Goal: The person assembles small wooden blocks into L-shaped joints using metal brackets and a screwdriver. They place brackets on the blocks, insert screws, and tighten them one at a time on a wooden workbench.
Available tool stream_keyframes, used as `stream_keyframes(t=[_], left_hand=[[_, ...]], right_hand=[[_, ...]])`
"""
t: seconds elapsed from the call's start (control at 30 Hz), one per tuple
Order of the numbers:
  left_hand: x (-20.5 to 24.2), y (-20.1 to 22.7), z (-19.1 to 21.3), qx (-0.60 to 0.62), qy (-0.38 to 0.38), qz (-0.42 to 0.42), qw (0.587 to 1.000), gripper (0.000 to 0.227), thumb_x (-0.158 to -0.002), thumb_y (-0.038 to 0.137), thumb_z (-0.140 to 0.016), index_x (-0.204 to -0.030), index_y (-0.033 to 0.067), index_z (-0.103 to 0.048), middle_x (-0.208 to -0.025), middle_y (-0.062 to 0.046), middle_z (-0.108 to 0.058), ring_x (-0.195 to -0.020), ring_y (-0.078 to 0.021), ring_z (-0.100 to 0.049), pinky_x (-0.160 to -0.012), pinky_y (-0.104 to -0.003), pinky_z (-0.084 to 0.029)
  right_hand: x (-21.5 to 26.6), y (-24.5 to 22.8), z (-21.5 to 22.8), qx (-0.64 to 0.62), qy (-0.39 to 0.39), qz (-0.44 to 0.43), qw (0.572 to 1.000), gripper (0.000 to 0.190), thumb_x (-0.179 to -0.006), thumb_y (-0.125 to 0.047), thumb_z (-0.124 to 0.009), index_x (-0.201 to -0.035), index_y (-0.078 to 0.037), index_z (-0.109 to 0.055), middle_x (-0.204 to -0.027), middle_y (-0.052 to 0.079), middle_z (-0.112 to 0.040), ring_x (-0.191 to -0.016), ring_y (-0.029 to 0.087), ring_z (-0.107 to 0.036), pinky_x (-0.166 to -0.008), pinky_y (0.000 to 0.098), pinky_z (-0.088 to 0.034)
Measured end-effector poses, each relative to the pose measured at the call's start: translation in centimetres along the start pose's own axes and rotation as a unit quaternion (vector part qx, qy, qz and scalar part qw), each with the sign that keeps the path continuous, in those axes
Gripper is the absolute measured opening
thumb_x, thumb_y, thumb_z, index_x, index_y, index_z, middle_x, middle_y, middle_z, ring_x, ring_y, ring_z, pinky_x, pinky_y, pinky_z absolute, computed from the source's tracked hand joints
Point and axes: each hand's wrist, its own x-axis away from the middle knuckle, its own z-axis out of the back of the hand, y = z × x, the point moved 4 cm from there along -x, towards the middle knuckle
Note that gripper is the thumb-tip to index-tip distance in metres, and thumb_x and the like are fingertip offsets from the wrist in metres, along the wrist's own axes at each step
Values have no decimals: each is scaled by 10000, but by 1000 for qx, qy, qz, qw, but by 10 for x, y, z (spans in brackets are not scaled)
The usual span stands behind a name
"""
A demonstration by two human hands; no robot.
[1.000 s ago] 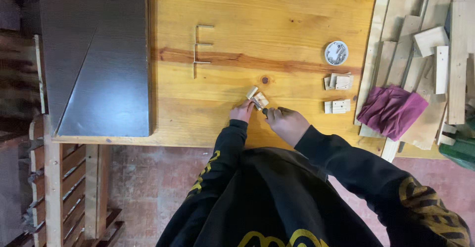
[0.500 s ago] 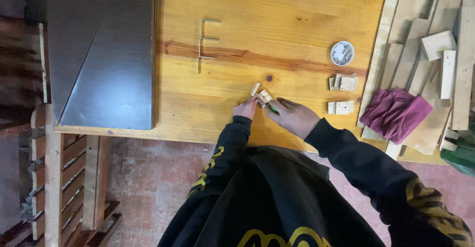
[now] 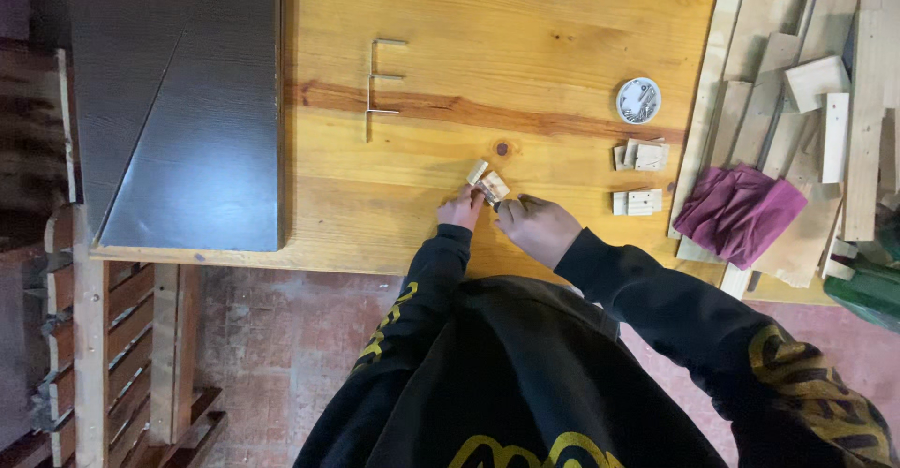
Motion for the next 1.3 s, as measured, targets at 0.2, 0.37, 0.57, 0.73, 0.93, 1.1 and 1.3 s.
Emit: stream_keyframes(t=[0.2, 0.37, 0.57, 0.73, 0.93, 1.1, 1.3], left_hand=[[3, 2, -8, 2, 9, 29, 1000, 393, -1082, 724, -692, -1313, 406, -694, -791, -142, -843, -851, -394, -892, -829, -565, -722], [9, 3, 0, 34, -10, 43, 998, 406, -1079, 677, -710, -1349, 374, -686, -824, -127, -859, -899, -432, -890, -862, -620, -714], [12, 7, 5, 8, -16, 44, 999, 350, -1090, 684, -687, -1336, 437, -650, -856, 4, -874, -897, -396, -891, -886, -602, -720], [12, 15, 10, 1, -21, 53, 998, 300, -1103, 626, -686, -1322, 429, -631, -828, 53, -859, -888, -361, -891, -906, -577, -727], [12, 19, 14, 7, -125, 132, 983, 428, -1095, 743, -653, -1189, 338, -757, -973, -20, -902, -1059, -356, -895, -1017, -530, -701], [7, 12, 1, 9, -119, 119, 986, 413, -1110, 742, -642, -1311, 398, -751, -997, 1, -907, -1082, -353, -894, -1027, -553, -709], [8, 4, 1, 24, -127, 101, 986, 392, -1128, 736, -600, -1402, 466, -678, -1029, -14, -912, -1093, -344, -890, -1040, -555, -711]], right_hand=[[15, 4, -21, 11, 9, -26, 1000, 175, -1148, -222, -722, -987, -191, -659, -685, -40, -501, -453, 174, -552, -586, 335, -536], [9, 13, 0, -68, 5, -81, 994, 184, -1200, -350, -645, -1144, -176, -669, -871, -13, -614, -672, 235, -749, -670, 377, -622], [18, 24, 15, -118, 40, -7, 992, 55, -1164, -138, -701, -1168, -129, -755, -1116, 45, -668, -895, 241, -789, -786, 339, -675], [30, 18, -7, -105, 21, 12, 994, 96, -1171, -121, -689, -1230, -131, -764, -1176, 53, -688, -911, 199, -787, -794, 293, -678], [21, 9, -13, -28, -3, -15, 999, 109, -1144, -101, -641, -1179, -130, -740, -1027, -20, -622, -738, 95, -702, -621, 265, -620], [11, 16, 5, -2, -3, -37, 999, 103, -1116, -172, -667, -1025, -147, -708, -818, -62, -588, -543, 80, -620, -476, 235, -511], [25, 22, -3, -31, 27, -72, 997, 346, -1125, -443, -737, -1313, -153, -757, -804, -53, -600, -605, 110, -699, -609, 245, -612]])
